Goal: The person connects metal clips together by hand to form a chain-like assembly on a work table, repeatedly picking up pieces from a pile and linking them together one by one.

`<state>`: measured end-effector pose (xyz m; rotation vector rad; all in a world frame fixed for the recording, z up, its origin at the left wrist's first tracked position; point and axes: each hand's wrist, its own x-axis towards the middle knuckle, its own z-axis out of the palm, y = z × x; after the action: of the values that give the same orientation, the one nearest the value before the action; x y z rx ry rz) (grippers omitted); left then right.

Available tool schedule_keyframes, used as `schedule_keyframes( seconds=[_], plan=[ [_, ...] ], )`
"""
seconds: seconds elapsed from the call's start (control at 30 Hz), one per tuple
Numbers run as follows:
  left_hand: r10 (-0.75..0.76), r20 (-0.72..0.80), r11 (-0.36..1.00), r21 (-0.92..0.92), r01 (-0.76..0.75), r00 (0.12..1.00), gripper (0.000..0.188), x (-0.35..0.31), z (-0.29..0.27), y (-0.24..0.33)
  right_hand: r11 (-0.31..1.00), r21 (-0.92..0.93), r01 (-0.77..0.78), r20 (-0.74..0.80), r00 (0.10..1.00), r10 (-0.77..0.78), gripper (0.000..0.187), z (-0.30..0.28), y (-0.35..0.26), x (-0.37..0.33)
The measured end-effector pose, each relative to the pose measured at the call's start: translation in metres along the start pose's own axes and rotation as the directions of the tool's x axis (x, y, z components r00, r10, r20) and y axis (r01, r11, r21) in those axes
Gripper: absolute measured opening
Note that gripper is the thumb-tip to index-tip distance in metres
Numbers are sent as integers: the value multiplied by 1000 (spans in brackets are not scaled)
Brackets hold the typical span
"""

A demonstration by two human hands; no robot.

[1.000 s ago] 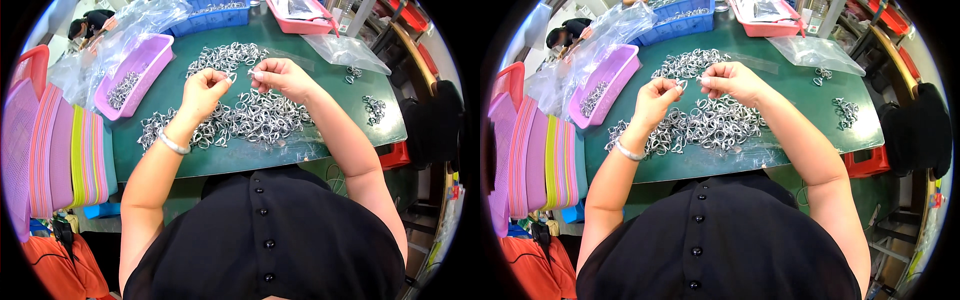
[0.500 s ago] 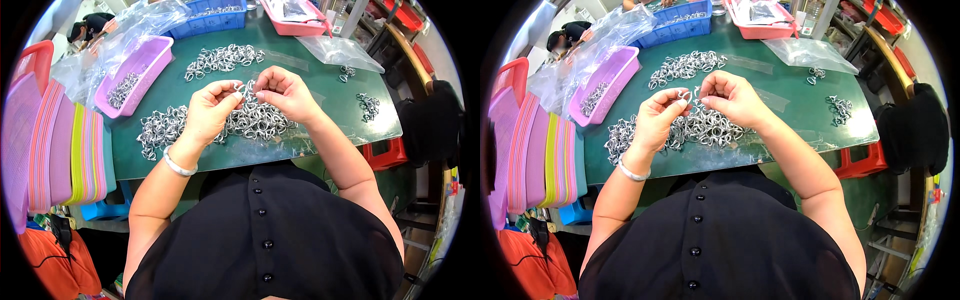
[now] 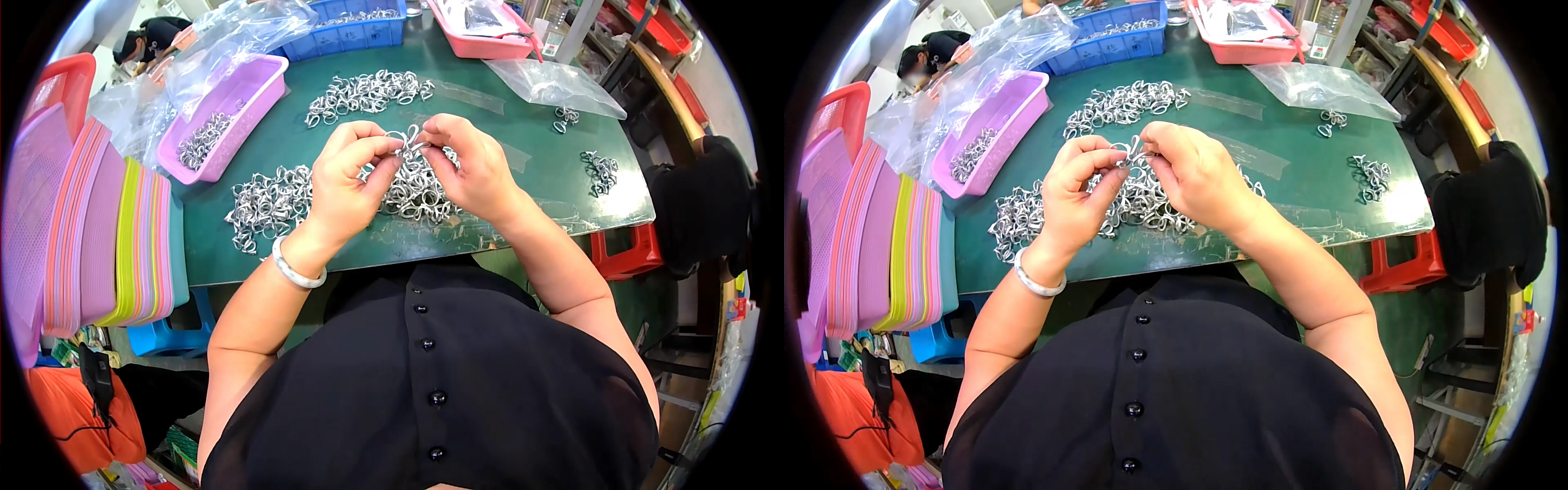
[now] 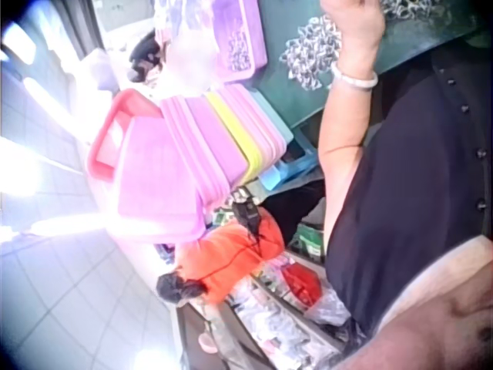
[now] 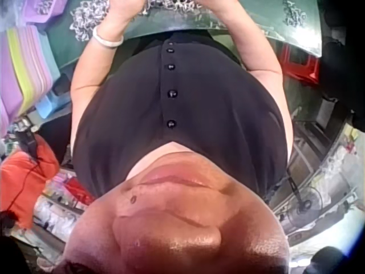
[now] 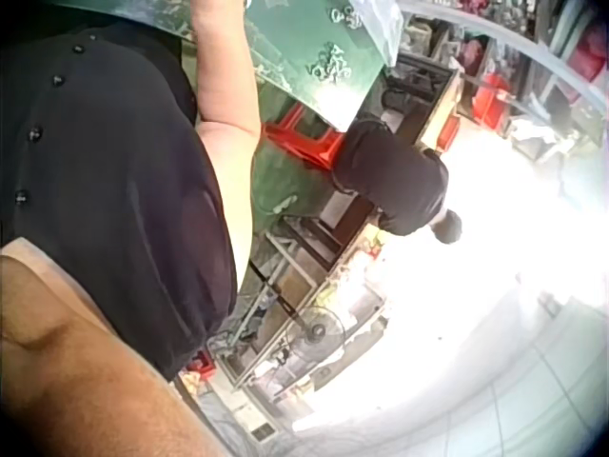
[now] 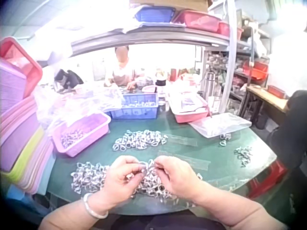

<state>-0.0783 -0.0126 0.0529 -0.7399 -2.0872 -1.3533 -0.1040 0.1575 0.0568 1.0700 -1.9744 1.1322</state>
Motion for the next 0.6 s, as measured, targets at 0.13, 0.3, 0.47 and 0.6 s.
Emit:
schedule_keyframes(
  seconds=[0.13,0.3,0.47,0.6],
  plan=[
    [98,-6,989,109,-97,995,21,-1,-2,-1,999,-28,34,-26,999,-34,27,1,0,-1],
    [172,-26,975,149,-166,985,22,-1,-1,-1,999,-26,24,-27,999,-25,28,1,0,-2],
    [187,-30,969,171,-180,982,22,1,-1,-6,1000,-7,-8,-12,1000,8,28,-1,3,-2],
    [217,-72,964,174,-202,974,18,1,1,-13,1000,0,-22,-6,1000,22,28,0,7,-2]
  ],
)
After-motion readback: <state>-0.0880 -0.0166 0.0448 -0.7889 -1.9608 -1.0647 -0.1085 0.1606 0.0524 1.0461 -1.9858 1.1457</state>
